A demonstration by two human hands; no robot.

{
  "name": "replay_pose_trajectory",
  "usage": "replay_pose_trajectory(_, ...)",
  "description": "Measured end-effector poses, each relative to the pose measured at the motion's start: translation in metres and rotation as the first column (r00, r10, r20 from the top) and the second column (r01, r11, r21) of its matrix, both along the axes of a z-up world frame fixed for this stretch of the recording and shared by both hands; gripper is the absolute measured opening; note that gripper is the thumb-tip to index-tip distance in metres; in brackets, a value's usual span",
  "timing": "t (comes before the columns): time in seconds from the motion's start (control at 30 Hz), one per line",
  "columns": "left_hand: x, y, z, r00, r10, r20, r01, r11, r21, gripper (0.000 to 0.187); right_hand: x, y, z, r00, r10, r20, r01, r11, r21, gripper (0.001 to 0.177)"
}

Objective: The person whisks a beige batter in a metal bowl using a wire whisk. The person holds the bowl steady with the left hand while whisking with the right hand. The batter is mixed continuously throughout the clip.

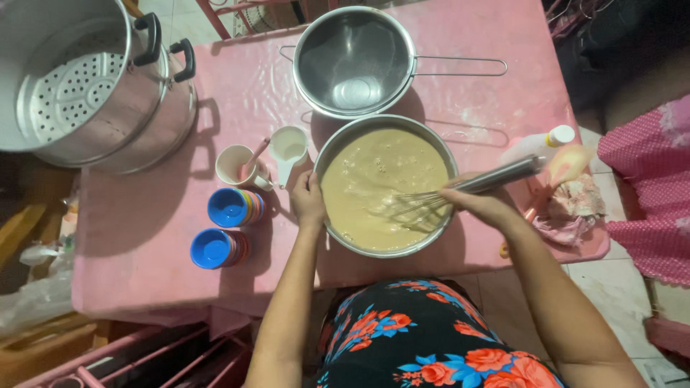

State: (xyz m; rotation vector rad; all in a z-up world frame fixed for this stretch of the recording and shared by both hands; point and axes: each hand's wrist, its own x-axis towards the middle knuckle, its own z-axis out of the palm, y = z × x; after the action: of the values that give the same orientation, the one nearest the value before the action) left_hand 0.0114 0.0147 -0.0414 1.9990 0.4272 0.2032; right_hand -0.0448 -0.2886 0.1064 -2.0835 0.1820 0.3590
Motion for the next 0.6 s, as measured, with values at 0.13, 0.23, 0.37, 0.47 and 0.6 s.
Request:
replay_pose_trajectory(0.13, 0.005, 0.002, -0.002, 0.999, -0.052, -0.013, 0.052, 0.999, -0.008, 0.027, 0.002, -0.018, -0.007, 0.975, -0.196, 0.101, 0.204, 0.975, -0.086, 0.042)
replay_pose_trajectory(0.23, 0.002, 0.004, -0.007, 0.998, -0.069, -0.014, 0.068, 0.997, -0.029, 0.028, 0.013, -0.011, -0.060, 0.940, -0.257, 0.225, 0.269, 0.963, -0.028, 0.036)
replay_pose_trajectory(0.37, 0.002, 0.003, 0.004, 0.996, -0.088, -0.011, 0.087, 0.995, -0.041, 0.028, 0.012, 0.010, -0.105, 0.938, -0.266, 0.222, 0.260, 0.964, 0.053, 0.032)
replay_pose_trajectory(0.47, 0.003, 0.002, 0.006, 0.994, -0.104, -0.016, 0.103, 0.992, -0.072, 0.028, 0.006, 0.027, -0.119, 0.973, -0.199, 0.117, 0.191, 0.979, 0.074, 0.031)
replay_pose_trajectory(0.6, 0.003, 0.003, 0.001, 0.994, -0.105, -0.005, 0.104, 0.991, -0.084, 0.028, -0.016, 0.024, -0.017, 0.987, -0.159, -0.026, 0.159, 0.987, -0.015, 0.036)
